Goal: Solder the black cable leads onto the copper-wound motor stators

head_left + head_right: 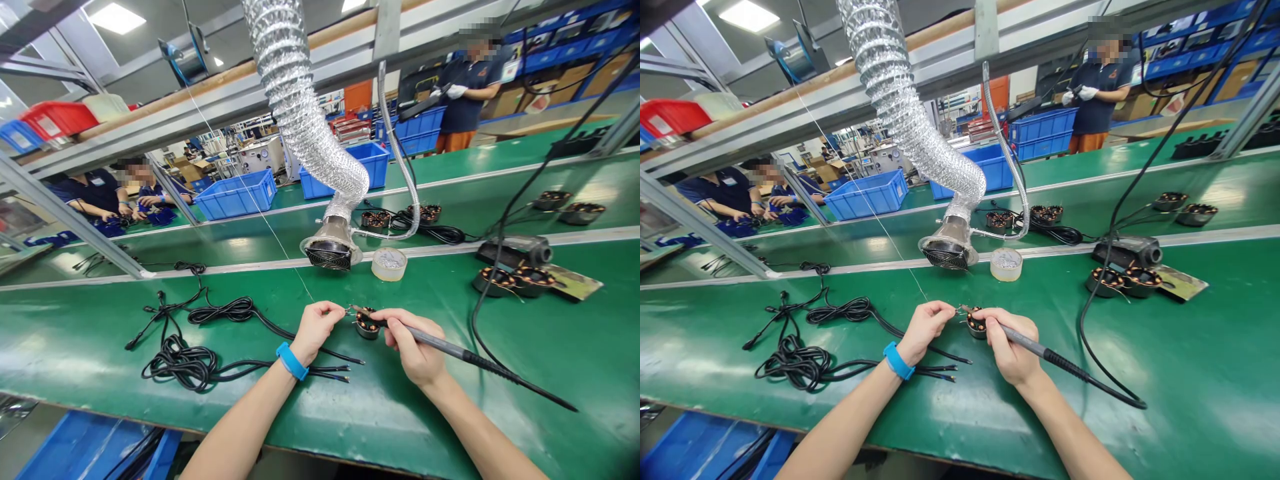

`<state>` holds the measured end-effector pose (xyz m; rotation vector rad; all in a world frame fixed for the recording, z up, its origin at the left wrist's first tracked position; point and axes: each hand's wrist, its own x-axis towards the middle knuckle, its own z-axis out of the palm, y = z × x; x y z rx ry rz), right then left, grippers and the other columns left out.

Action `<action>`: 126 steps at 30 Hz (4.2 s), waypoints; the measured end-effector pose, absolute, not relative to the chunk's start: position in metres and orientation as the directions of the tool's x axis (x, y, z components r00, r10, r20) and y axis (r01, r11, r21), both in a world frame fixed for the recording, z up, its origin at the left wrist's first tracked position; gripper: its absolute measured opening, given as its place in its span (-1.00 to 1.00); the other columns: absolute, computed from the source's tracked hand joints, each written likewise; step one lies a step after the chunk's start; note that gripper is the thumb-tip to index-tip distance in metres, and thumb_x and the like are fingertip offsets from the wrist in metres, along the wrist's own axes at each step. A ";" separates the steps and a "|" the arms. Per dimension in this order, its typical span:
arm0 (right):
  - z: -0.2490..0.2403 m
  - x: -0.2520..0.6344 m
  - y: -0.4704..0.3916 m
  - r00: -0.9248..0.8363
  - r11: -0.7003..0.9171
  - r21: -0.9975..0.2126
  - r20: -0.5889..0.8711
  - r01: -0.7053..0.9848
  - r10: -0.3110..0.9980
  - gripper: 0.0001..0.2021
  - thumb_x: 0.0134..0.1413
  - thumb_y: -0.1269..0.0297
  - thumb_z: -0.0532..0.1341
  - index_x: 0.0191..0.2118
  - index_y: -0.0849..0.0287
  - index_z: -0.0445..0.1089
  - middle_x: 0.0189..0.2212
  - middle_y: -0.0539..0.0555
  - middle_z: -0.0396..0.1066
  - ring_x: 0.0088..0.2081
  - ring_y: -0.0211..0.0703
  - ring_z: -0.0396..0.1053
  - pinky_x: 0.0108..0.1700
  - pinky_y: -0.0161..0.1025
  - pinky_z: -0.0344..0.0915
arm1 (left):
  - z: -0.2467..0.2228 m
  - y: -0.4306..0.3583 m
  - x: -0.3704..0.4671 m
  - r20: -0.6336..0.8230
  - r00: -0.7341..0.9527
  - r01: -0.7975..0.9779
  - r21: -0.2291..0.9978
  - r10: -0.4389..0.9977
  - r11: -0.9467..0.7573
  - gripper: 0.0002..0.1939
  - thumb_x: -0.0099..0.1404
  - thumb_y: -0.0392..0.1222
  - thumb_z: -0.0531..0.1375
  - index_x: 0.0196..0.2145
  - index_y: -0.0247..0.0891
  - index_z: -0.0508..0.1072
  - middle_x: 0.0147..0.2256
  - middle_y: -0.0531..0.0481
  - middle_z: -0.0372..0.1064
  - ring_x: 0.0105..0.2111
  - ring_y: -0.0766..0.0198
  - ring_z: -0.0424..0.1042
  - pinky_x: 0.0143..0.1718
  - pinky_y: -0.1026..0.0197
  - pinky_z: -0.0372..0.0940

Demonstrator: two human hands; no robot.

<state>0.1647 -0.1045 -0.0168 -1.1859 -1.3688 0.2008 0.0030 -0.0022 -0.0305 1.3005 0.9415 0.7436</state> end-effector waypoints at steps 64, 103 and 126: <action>-0.037 0.148 -0.081 0.027 0.506 -0.558 0.689 0.658 0.725 -0.64 0.34 0.44 0.04 0.19 0.08 0.26 -0.09 0.15 0.31 -0.13 -0.17 0.42 -0.04 -0.20 0.40 | -0.020 -0.003 -0.003 -0.105 0.582 0.116 0.992 0.806 0.046 -0.62 0.14 0.09 0.27 -0.41 -0.35 0.45 -0.60 0.15 0.13 -0.59 0.46 0.00 -0.51 0.31 -0.05; -0.017 0.157 -0.112 0.245 0.504 -0.592 0.766 0.629 0.595 -0.79 0.20 0.39 0.11 -0.38 0.11 0.47 -0.52 -0.05 0.49 -0.54 -0.23 0.42 -0.41 -0.27 0.33 | -0.022 -0.004 -0.006 -0.226 0.618 0.130 0.974 0.753 0.185 -0.70 0.11 0.00 0.27 -0.41 -0.32 0.38 -0.63 0.22 0.00 -0.65 0.51 -0.09 -0.63 0.32 -0.22; -0.037 0.158 -0.106 0.521 0.482 -0.871 0.456 0.095 0.722 -0.77 0.27 0.21 0.17 -0.34 0.20 0.49 -0.76 -0.11 0.16 -0.73 -0.35 0.07 -0.68 -0.36 -0.01 | -0.020 -0.004 -0.006 -0.233 0.609 0.133 0.972 0.758 0.192 -0.72 0.11 -0.02 0.26 -0.41 -0.32 0.38 -0.64 0.22 0.01 -0.65 0.51 -0.09 -0.63 0.33 -0.22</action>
